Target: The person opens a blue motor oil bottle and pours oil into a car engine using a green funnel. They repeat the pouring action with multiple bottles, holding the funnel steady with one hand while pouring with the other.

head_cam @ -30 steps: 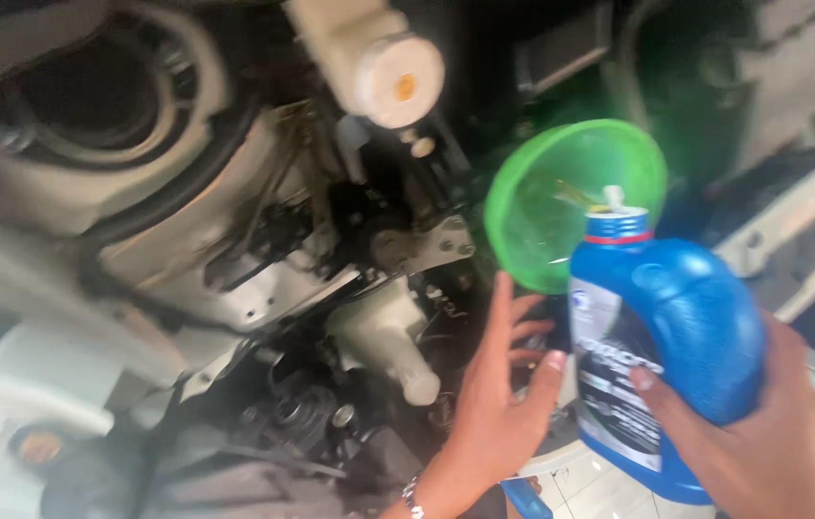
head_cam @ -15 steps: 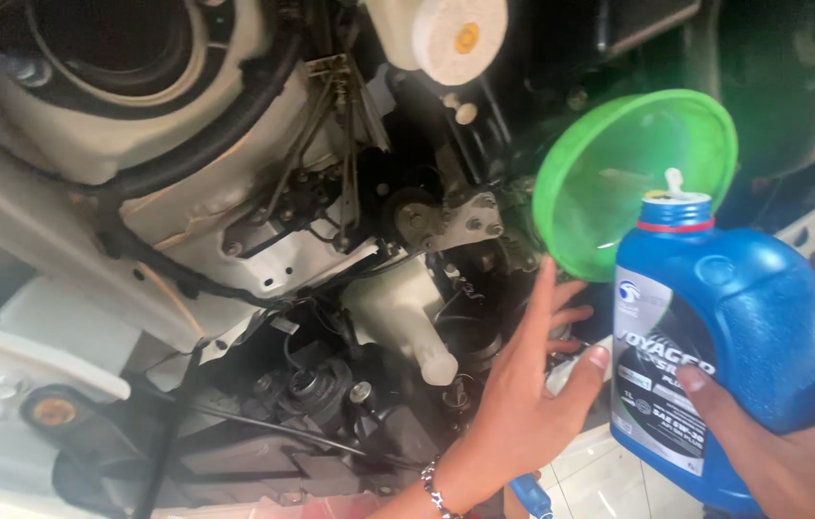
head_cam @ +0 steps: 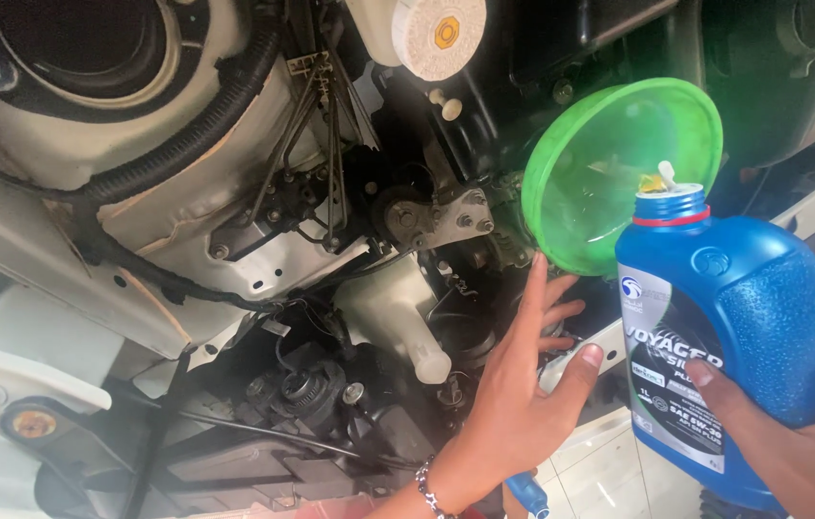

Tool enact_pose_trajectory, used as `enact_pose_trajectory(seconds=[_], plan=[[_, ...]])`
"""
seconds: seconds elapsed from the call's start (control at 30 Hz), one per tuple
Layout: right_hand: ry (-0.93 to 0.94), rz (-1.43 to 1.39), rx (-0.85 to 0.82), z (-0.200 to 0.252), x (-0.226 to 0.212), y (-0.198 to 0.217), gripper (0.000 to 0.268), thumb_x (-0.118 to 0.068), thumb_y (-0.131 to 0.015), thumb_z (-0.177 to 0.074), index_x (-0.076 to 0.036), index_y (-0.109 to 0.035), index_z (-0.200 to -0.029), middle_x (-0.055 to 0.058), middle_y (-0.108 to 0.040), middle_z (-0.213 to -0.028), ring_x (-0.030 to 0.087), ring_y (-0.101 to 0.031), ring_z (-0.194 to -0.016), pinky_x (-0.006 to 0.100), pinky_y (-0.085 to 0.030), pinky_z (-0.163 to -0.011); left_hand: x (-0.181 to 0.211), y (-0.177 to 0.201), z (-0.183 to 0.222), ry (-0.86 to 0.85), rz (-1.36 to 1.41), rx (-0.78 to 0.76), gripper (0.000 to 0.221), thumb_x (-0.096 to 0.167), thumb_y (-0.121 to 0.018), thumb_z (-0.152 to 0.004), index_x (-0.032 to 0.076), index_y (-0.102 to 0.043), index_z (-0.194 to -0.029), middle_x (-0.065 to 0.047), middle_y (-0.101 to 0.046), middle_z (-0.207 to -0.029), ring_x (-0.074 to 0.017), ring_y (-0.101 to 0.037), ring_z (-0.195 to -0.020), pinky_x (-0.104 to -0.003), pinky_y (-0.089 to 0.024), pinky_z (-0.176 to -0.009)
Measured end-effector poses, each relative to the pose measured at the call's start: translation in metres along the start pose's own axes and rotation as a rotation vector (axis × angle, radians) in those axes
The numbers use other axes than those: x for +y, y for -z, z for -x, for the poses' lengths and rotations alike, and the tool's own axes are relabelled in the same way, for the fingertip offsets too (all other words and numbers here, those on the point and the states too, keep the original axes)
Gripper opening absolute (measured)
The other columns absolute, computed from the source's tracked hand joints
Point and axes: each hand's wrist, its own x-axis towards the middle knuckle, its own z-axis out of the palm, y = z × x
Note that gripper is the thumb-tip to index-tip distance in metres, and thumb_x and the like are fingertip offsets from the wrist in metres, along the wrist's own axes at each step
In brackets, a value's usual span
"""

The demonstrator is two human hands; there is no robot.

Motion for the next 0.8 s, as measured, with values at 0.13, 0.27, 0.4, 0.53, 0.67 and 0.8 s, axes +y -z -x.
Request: enact_pose_trajectory(seconds=[0.13, 0.27, 0.4, 0.53, 0.67, 0.8], plan=[[-0.019, -0.032, -0.004, 0.0, 0.003, 0.0, 0.091, -0.006, -0.083, -0.075, 0.004, -0.04, -0.154, 0.025, -0.068, -0.118, 0.031, -0.075, -0.095, 0.04, -0.062, -0.078, -0.001, 0.0, 0.0, -0.003, -0.003, -0.005, 0.091, 0.008, -0.061, -0.101, 0.005, -0.004, -0.171, -0.023, -0.046, -0.164, -0.0324, -0.059, -0.14, -0.04, -0.053, -0.107], [-0.028, -0.041, -0.008, 0.0, 0.007, -0.001, 0.093, -0.006, -0.083, -0.075, 0.003, -0.038, -0.156, 0.026, -0.067, -0.12, 0.032, -0.075, -0.094, 0.04, -0.063, -0.077, -0.002, 0.0, 0.0, -0.001, -0.01, -0.006, 0.092, 0.008, -0.062, -0.1, 0.005, -0.004, -0.171, -0.023, -0.046, -0.164, -0.0323, -0.059, -0.14, -0.04, -0.053, -0.108], [-0.045, -0.056, -0.02, -0.001, 0.002, 0.0, 0.095, -0.005, -0.083, -0.075, 0.002, -0.036, -0.157, 0.026, -0.067, -0.119, 0.033, -0.076, -0.093, 0.04, -0.063, -0.075, -0.002, 0.0, 0.0, 0.004, -0.009, -0.004, 0.092, 0.009, -0.063, -0.1, 0.005, -0.004, -0.171, -0.022, -0.046, -0.164, -0.0321, -0.059, -0.14, -0.04, -0.053, -0.108], [-0.044, -0.083, -0.055, -0.007, -0.012, 0.002, 0.094, -0.002, -0.08, -0.073, 0.001, -0.034, -0.155, 0.027, -0.065, -0.122, 0.034, -0.075, -0.098, 0.042, -0.063, -0.08, -0.003, -0.001, 0.0, 0.008, -0.006, -0.005, 0.092, 0.009, -0.062, -0.101, 0.005, -0.003, -0.171, -0.022, -0.046, -0.165, -0.0319, -0.059, -0.14, -0.04, -0.053, -0.108], [-0.041, -0.067, -0.083, -0.007, 0.005, 0.003, 0.104, 0.0, -0.079, -0.073, -0.002, -0.025, -0.162, 0.029, -0.059, -0.133, 0.036, -0.073, -0.106, 0.043, -0.062, -0.084, -0.001, 0.0, 0.0, 0.009, -0.01, -0.007, 0.092, 0.01, -0.063, -0.101, 0.005, -0.004, -0.171, -0.022, -0.046, -0.165, -0.0323, -0.059, -0.14, -0.041, -0.052, -0.108], [-0.036, -0.01, -0.084, -0.01, 0.0, 0.003, 0.116, 0.001, -0.077, -0.075, -0.005, -0.013, -0.171, 0.031, -0.053, -0.143, 0.038, -0.07, -0.112, 0.045, -0.06, -0.088, -0.002, 0.0, 0.001, 0.005, -0.025, -0.006, 0.091, 0.011, -0.062, -0.102, 0.005, -0.004, -0.171, -0.023, -0.046, -0.165, -0.0322, -0.059, -0.141, -0.041, -0.053, -0.109]])
